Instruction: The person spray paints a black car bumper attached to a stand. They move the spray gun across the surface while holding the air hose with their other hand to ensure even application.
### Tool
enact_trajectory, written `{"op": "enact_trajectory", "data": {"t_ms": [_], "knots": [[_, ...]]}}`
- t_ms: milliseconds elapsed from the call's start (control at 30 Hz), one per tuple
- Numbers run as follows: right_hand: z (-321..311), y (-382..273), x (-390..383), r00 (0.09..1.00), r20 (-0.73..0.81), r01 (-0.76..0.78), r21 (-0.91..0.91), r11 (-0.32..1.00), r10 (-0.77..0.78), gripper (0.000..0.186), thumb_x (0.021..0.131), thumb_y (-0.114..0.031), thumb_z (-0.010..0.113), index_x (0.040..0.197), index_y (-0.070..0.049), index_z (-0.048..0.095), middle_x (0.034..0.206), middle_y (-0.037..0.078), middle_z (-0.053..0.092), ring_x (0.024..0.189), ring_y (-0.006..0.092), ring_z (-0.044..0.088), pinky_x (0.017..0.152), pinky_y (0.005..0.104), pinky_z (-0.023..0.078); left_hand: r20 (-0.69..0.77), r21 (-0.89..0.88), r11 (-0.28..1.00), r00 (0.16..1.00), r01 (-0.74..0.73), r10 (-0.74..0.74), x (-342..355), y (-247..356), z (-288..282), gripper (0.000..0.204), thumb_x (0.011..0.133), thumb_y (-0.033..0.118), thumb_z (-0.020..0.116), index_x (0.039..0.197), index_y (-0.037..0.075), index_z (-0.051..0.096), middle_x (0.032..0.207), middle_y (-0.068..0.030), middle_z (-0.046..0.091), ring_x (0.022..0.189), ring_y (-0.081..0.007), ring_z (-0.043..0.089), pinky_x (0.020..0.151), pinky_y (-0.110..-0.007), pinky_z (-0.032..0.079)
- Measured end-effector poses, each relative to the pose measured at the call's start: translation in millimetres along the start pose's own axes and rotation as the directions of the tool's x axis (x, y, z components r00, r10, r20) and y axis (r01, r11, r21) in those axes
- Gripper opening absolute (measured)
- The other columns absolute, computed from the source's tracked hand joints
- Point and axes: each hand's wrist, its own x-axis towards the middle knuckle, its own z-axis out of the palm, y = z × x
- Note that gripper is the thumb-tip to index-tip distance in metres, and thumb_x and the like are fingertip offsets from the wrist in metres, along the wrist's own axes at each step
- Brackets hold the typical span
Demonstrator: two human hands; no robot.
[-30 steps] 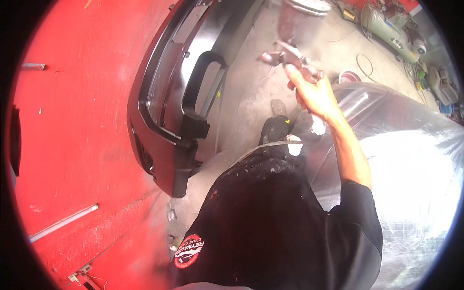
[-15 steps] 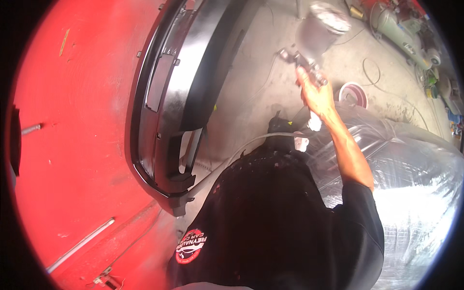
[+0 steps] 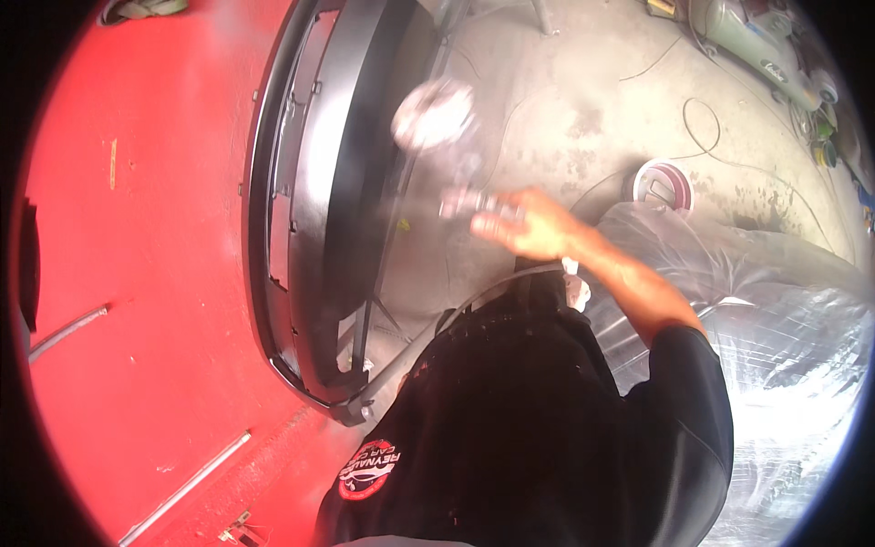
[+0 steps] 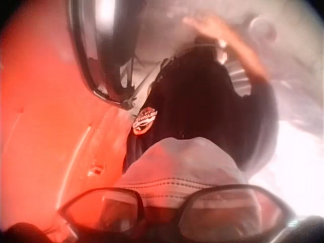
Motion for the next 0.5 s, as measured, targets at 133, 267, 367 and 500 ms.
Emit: {"op": "enact_trajectory", "data": {"t_ms": [133, 267, 367, 500], "knots": [[-64.5, 18.2, 45.2, 0.774, -0.461, -0.359, 0.245, 0.9, 0.434, 0.041, 0.092, -0.043, 0.064, 0.1, -0.003, 0.068, 0.069, 0.002, 0.063, 0.057, 0.0106, 0.058, 0.053, 0.0275, 0.048, -0.006, 0.027, 0.999, 1.0, -0.023, 0.023, 3.9, 4.8, 9.0, 0.05, 0.1, 0.052, 0.044, 0.083, 0.007, 0.059, 0.071, 0.0005, 0.058, 0.065, -0.0124, 0.049, 0.063, -0.031, 0.045], [-93.3, 4.7, 64.3, 0.582, -0.764, -0.182, 0.21, 0.961, 0.277, 0.049, 0.089, -0.052, 0.064, 0.077, -0.004, 0.064, 0.05, -0.003, 0.048, 0.043, 0.008, 0.047, 0.042, 0.0261, 0.038, -0.004, 0.039, 0.999, 0.999, -0.038, 0.038, 11.7, 2.2, 10.7, 0.05, 0.1, 0.052, 0.044, 0.083, 0.007, 0.059, 0.071, 0.0003, 0.057, 0.065, -0.0126, 0.049, 0.063, -0.031, 0.045], [-93.1, 1.8, 57.9, 0.55, -0.816, -0.139, 0.122, 0.983, 0.179, 0.048, 0.09, -0.051, 0.063, 0.08, -0.004, 0.063, 0.053, -0.002, 0.05, 0.044, 0.0078, 0.047, 0.042, 0.0259, 0.038, 0.006, 0.042, 0.998, 0.999, -0.037, 0.037, 26.6, -11.4, 7.4, 0.052, 0.099, 0.053, 0.045, 0.082, 0.006, 0.058, 0.069, -0.0014, 0.057, 0.064, -0.0137, 0.049, 0.064, -0.032, 0.045], [-58.5, -44.1, 23.5, 0.807, -0.535, -0.18, 0.177, 0.967, 0.249, 0.041, 0.092, -0.045, 0.064, 0.092, -0.005, 0.063, 0.063, -0.001, 0.055, 0.051, 0.0069, 0.051, 0.045, 0.0265, 0.042, 0.005, 0.021, 0.999, 1.0, -0.03, 0.03, 26.4, -27.8, 7.6, 0.052, 0.099, 0.053, 0.045, 0.082, 0.005, 0.058, 0.067, -0.0025, 0.056, 0.065, -0.0142, 0.049, 0.064, -0.033, 0.045]]}}
